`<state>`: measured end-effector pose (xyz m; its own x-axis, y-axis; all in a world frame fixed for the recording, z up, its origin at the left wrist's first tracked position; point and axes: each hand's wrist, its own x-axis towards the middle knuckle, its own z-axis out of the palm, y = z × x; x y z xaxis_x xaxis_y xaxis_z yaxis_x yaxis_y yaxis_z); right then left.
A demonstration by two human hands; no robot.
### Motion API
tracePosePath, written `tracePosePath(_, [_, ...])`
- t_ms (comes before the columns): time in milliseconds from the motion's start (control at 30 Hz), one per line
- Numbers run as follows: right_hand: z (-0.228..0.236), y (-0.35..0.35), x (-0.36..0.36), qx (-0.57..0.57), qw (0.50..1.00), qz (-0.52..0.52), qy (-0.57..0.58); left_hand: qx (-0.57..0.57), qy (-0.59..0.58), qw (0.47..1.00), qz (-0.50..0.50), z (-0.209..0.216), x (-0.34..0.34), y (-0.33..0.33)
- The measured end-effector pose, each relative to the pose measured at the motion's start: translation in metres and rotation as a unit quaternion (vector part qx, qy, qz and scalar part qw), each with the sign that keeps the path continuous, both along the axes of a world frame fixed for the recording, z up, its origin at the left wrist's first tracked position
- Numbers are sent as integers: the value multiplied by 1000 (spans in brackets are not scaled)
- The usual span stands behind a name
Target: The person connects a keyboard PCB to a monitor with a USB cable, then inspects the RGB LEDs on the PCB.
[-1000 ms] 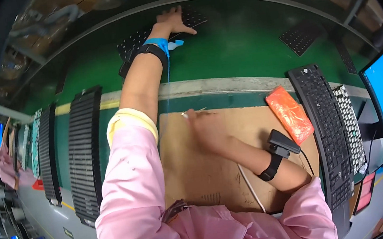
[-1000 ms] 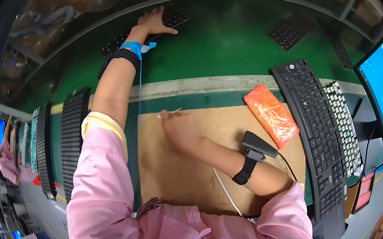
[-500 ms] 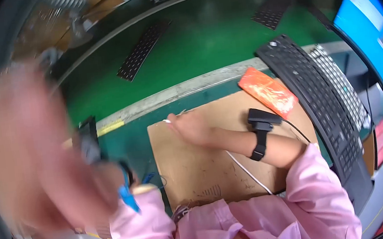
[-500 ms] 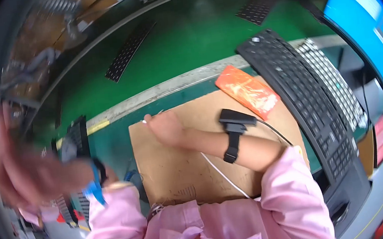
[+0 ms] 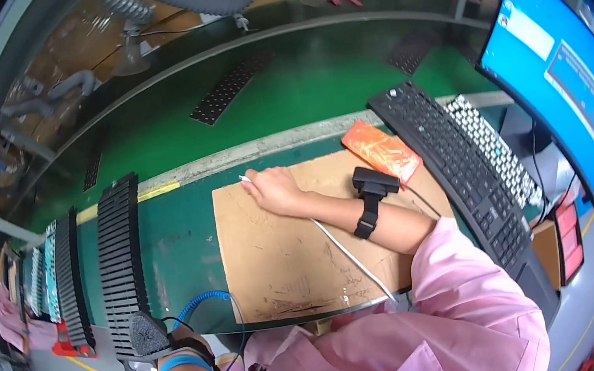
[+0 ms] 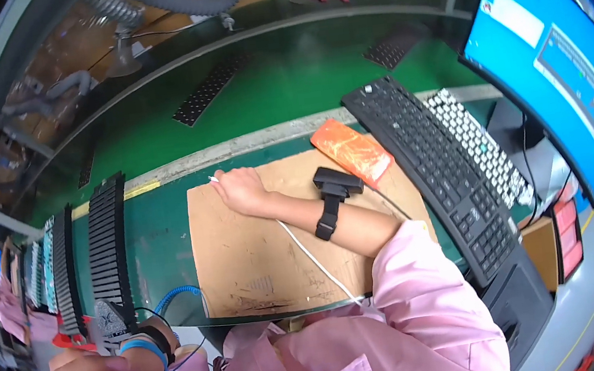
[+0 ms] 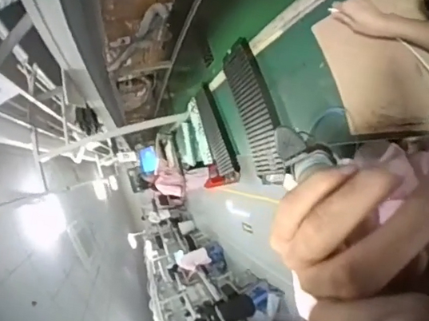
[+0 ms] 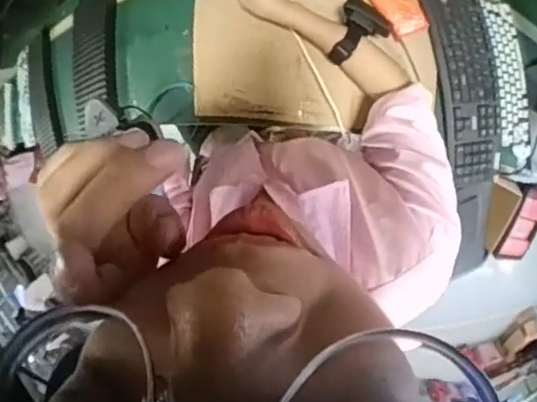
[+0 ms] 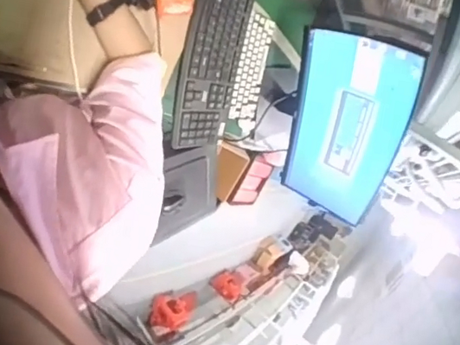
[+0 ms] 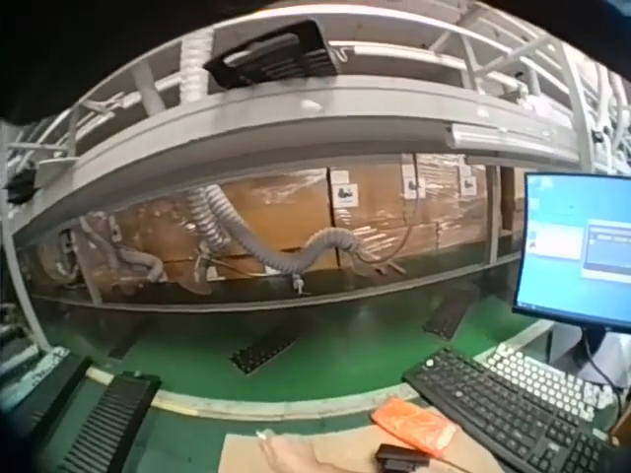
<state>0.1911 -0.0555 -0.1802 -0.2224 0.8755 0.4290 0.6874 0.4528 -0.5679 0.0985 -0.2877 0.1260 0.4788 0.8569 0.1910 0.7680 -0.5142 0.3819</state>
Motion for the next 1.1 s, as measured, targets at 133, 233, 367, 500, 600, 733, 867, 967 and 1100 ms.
tracePosePath(133, [1,3,6,-7,1000,-4,-5,94,-135,978,-127,-22,-39,7])
tracePosePath(233, [-3,4,-12,-2,1000,22,8,290,-237,910,-178,-60,-58,12])
tracePosePath(367, [0,-3,2,-77,996,-6,-47,681,-414,585,-148,-77,-58,39])
tracePosePath(500, [10,-12,8,-112,993,10,20,338,-441,356,-751,-70,-55,46])
tracePosePath(600, [-3,-5,11,-76,991,51,96,561,-470,261,-629,-68,-59,45])
tracePosePath(733, [-3,1,8,-143,978,86,126,783,-474,76,-394,-72,-73,57])
tracePosePath(867, [-5,7,12,-155,971,95,157,868,-448,1,-215,-76,-75,66])
tracePosePath(967, [-1,7,16,-178,969,87,146,799,-554,190,-138,-91,-71,73])
tracePosePath(1100, [1,3,10,-171,972,82,141,765,-547,314,-132,-112,-68,66])
